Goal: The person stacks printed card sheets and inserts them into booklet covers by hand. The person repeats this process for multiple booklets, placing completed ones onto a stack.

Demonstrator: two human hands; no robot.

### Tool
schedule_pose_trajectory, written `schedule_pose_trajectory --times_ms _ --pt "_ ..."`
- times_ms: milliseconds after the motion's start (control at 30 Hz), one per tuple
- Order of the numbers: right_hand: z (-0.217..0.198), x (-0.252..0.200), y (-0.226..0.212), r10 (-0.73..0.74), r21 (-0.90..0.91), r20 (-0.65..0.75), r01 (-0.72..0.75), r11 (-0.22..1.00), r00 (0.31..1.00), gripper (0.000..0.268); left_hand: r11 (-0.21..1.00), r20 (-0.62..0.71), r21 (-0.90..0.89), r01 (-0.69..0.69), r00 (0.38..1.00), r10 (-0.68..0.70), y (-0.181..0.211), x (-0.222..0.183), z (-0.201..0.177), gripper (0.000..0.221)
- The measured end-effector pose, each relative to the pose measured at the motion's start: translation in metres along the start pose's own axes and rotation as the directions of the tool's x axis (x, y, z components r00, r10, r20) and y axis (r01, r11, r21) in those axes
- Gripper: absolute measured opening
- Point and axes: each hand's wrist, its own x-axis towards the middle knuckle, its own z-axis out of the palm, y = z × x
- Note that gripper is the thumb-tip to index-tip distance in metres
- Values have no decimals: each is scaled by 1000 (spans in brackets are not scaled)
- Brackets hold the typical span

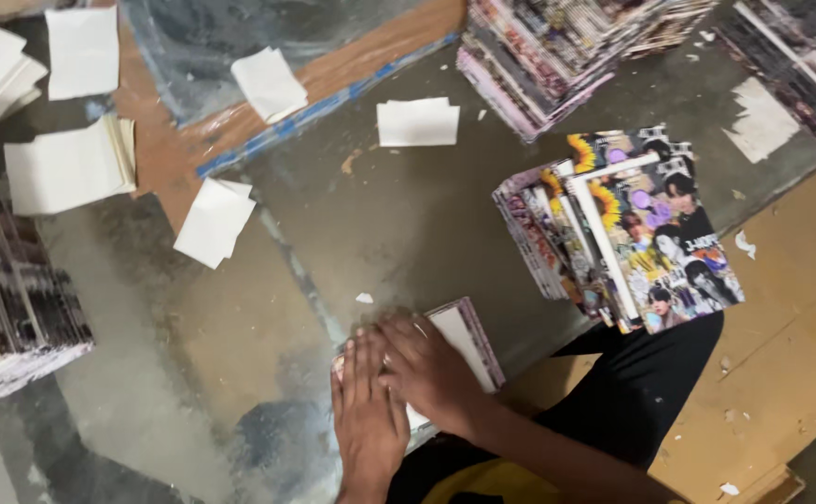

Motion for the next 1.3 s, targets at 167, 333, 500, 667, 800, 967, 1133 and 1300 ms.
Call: schedule_pose_trajectory --times_ms 167,333,500,667,800,967,1133,1300 --pt "-9 -22 45 -142 -379 124 179 908 982 68 993 -27 -109 46 998 -49 -26 -18 11 63" --pt "-13 -35 51 119 -101 -44 -123 987 992 71 943 -179 -331 37 979 -101 -58 -38 53 103" --pt "-12 -39 37 256 147 62 -263 954 965 82 981 -283 -192 -20 959 -36 -106 -37 106 114" --pt "-45 -33 35 340 671 68 -295 680 938 79 944 -324 -312 -105 946 -2 -122 -2 91 107" --pt "-122 -37 52 677 471 -277 -518 714 682 79 942 -403 -219 -253 903 148 -132 99 8 89" --pt "-188 -59 76 583 225 -707 -654 723 400 67 962 -381 258 92 924 14 -214 223 -42 79" --pt "-173 -81 90 -1 -466 -847 -743 480 531 65 931 -160 10 366 919 -360 -243 265 -21 70" --pt "-111 -99 106 297 44 -711 -381 924 637 51 855 -178 -436 283 904 -389 -182 226 -6 60"
